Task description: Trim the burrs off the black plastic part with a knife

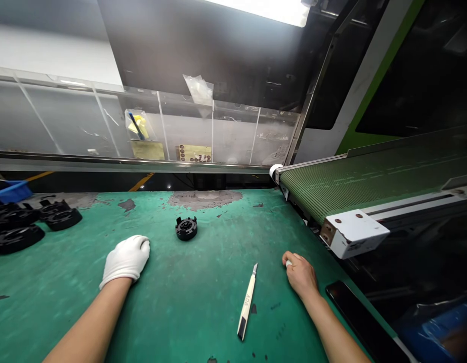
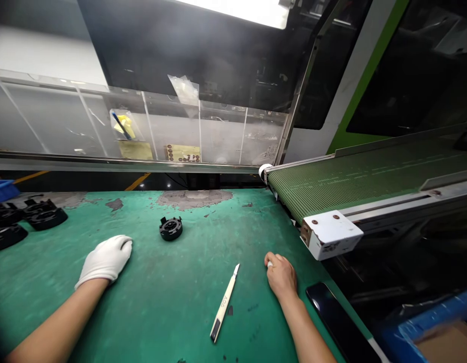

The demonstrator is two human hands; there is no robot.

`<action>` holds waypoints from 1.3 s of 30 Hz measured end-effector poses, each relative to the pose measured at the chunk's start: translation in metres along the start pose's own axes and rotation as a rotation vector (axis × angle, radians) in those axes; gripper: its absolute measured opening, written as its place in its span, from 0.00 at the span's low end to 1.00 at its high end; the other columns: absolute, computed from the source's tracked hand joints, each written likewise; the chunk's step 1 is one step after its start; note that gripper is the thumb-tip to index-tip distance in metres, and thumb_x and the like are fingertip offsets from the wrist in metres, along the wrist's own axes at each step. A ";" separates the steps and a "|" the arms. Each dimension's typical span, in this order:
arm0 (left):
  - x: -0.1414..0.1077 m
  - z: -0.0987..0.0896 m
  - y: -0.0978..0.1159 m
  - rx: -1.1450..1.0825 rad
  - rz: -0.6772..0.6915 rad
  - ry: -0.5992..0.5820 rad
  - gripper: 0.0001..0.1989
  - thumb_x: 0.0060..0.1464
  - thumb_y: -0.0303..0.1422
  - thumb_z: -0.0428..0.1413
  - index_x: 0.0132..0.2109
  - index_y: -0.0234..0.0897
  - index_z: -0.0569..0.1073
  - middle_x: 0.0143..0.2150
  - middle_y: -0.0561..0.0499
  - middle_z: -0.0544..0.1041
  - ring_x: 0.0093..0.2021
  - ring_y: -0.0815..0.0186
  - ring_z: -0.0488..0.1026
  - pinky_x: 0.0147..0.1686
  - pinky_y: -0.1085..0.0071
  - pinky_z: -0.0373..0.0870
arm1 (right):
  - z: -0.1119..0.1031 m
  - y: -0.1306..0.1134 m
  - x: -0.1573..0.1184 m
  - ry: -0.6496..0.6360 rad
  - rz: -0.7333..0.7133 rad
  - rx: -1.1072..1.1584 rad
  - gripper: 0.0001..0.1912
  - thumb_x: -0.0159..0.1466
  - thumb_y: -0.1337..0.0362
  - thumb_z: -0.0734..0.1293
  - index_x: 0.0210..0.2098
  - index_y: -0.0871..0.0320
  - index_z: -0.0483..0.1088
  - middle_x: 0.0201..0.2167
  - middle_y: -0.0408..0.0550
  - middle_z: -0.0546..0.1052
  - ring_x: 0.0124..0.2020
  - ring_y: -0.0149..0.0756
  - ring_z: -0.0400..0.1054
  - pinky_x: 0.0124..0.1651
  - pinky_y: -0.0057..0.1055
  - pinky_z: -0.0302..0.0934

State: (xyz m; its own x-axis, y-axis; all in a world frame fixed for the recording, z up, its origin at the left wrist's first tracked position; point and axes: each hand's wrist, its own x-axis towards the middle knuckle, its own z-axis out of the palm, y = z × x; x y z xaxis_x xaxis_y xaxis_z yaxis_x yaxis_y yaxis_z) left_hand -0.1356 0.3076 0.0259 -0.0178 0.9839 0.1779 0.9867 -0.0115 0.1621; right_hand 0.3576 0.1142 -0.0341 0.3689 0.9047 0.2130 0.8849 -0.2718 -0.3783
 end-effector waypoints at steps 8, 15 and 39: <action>-0.008 -0.002 0.001 -0.009 0.021 0.033 0.17 0.62 0.41 0.45 0.44 0.46 0.77 0.53 0.48 0.79 0.48 0.51 0.75 0.45 0.58 0.70 | -0.002 -0.002 -0.002 -0.076 0.045 -0.036 0.18 0.65 0.71 0.57 0.43 0.48 0.75 0.40 0.45 0.79 0.39 0.39 0.70 0.36 0.31 0.53; -0.013 0.002 -0.006 -0.002 0.085 0.067 0.14 0.63 0.40 0.45 0.43 0.48 0.76 0.51 0.48 0.79 0.48 0.54 0.73 0.47 0.61 0.68 | 0.001 0.002 -0.004 -0.120 0.078 -0.055 0.23 0.66 0.69 0.56 0.56 0.48 0.72 0.43 0.50 0.80 0.42 0.44 0.73 0.39 0.34 0.58; -0.015 0.003 -0.007 -0.015 0.101 0.071 0.18 0.66 0.40 0.43 0.43 0.43 0.76 0.51 0.45 0.78 0.48 0.55 0.74 0.46 0.59 0.68 | 0.001 -0.001 -0.002 -0.169 0.122 -0.067 0.22 0.70 0.62 0.52 0.61 0.56 0.64 0.43 0.52 0.80 0.43 0.49 0.73 0.37 0.37 0.57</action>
State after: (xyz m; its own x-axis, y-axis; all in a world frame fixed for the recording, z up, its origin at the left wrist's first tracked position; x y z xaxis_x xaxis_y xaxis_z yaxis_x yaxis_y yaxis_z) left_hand -0.1416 0.2936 0.0194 0.0697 0.9624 0.2625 0.9815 -0.1131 0.1543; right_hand 0.3555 0.1127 -0.0352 0.4267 0.9043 0.0132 0.8556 -0.3990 -0.3298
